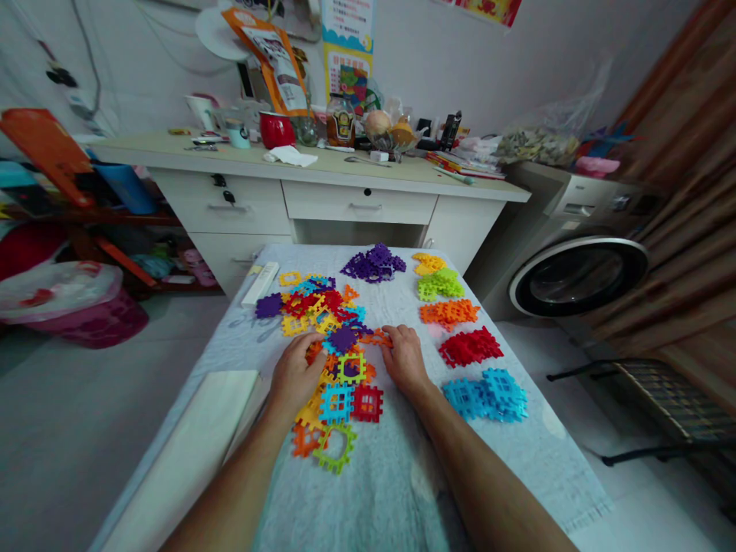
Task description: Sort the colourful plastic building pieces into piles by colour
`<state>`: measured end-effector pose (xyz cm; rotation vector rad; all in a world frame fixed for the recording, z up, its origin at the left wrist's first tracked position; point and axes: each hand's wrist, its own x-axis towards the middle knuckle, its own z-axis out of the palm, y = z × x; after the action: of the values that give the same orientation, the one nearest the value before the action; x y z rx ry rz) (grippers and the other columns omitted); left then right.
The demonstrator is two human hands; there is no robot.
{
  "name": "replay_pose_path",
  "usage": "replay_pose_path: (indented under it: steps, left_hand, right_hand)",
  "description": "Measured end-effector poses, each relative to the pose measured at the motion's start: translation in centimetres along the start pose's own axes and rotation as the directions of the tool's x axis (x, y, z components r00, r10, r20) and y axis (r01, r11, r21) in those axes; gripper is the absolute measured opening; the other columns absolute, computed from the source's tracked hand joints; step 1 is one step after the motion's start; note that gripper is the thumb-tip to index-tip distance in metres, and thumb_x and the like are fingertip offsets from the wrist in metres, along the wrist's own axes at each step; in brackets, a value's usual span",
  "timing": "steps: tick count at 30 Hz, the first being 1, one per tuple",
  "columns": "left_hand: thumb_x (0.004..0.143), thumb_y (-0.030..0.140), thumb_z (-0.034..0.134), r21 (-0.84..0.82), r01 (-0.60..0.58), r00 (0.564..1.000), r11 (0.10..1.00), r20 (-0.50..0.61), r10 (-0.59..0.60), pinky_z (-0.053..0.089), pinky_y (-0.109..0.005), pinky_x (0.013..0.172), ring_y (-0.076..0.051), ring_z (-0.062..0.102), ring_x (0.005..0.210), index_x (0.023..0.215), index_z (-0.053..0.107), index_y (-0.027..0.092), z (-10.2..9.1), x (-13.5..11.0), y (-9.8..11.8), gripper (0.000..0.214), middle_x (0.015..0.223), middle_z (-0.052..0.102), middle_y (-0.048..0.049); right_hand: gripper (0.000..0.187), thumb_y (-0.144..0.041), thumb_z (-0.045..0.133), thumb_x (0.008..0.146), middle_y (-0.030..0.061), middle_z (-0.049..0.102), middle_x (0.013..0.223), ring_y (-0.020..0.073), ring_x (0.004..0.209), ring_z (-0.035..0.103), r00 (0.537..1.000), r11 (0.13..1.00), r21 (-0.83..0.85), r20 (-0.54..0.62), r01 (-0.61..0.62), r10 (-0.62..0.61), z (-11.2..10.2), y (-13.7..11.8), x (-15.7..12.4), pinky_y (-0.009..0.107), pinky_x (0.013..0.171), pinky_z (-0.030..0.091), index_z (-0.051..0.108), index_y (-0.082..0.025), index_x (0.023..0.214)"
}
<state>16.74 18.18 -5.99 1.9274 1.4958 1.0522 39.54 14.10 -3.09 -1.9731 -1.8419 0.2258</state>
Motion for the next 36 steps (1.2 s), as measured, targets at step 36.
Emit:
replay_pose_path:
  steps: [36]
  left_hand:
    - [0.082, 0.038, 0.05, 0.006, -0.002, 1.0, 1.0, 0.012, 0.002, 0.047, -0.039, 0.1, -0.023, 0.062, 0.108, 0.105, 0.064, 0.02, -0.4, 0.1, 0.6, 0.033, 0.113, 0.066, -0.0075]
  right_hand:
    - [0.011, -0.015, 0.053, 0.081, 0.0059, 0.064, 0.084, 0.0152, 0.075, 0.054, 0.982, 0.914, -0.361, -0.058, -0.186, 0.177, -13.8, 10.4, 5.8, 0.025, 0.065, 0.032, 0.064, -0.017, 0.08]
